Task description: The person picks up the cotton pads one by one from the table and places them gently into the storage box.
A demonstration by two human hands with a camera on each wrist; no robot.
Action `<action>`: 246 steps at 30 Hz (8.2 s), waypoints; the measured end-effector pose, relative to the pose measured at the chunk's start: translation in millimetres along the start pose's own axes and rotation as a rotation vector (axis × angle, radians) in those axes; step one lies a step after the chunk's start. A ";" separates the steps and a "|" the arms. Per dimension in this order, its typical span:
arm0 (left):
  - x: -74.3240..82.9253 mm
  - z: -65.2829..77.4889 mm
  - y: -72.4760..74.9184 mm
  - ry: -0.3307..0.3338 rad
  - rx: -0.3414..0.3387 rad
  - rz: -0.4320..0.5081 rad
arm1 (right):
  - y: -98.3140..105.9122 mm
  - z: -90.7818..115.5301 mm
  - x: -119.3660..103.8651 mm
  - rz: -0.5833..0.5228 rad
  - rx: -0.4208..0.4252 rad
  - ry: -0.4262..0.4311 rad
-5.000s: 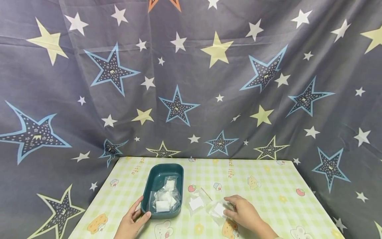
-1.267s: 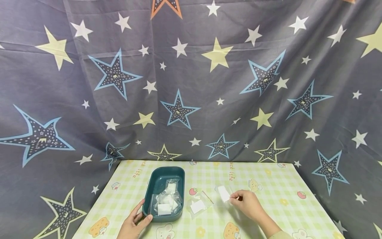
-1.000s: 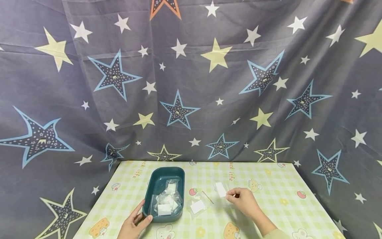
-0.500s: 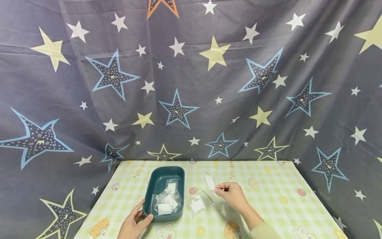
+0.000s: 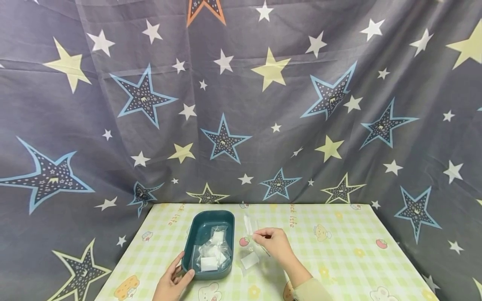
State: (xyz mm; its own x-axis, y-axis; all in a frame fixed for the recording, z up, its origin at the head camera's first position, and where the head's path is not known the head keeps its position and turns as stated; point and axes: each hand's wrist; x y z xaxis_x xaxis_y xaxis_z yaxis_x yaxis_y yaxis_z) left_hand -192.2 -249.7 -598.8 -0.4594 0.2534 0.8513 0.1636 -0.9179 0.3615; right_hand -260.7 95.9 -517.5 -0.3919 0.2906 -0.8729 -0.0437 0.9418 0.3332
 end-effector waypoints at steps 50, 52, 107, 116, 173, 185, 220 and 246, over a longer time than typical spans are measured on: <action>-1.5 -1.2 -0.9 0.028 -0.020 0.093 | -105.8 -26.0 -24.0 -0.027 -0.042 0.022; -2.1 -1.7 -0.9 0.029 -0.021 0.093 | -105.9 -25.6 -24.6 -0.014 -0.045 0.030; -3.6 -4.6 -2.1 0.044 -0.024 0.073 | -87.2 -22.2 -6.1 -0.020 -0.022 0.005; -1.2 -0.9 0.1 0.027 -0.024 0.049 | -34.9 -12.6 20.4 0.042 -0.023 -0.005; 2.4 2.6 0.1 0.052 -0.015 0.076 | -32.9 -26.2 24.0 0.921 -0.621 0.105; 0.2 -0.1 -1.1 0.044 -0.018 0.072 | -28.8 -21.1 28.6 0.912 -0.589 0.146; 2.5 -2.3 -2.5 0.057 -0.008 0.031 | -12.9 -12.2 42.7 0.617 -0.386 0.136; 0.5 -2.4 0.6 0.063 -0.039 0.059 | -15.8 -44.4 -39.0 0.480 -0.104 0.479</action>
State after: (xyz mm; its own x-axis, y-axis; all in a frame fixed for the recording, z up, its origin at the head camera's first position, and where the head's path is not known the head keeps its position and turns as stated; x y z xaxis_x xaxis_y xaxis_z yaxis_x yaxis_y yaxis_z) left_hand -194.4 -250.9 -599.0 -0.5042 0.1802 0.8446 0.1585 -0.9421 0.2956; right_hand -285.6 62.2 -472.9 -0.7520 0.5428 -0.3740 0.1580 0.6993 0.6972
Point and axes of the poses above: each hand's wrist, its own z-axis away from the middle knuckle, its own y-axis out of the back of the hand, x = y × z, and after that the axes turned 15 degrees about y, right-handed
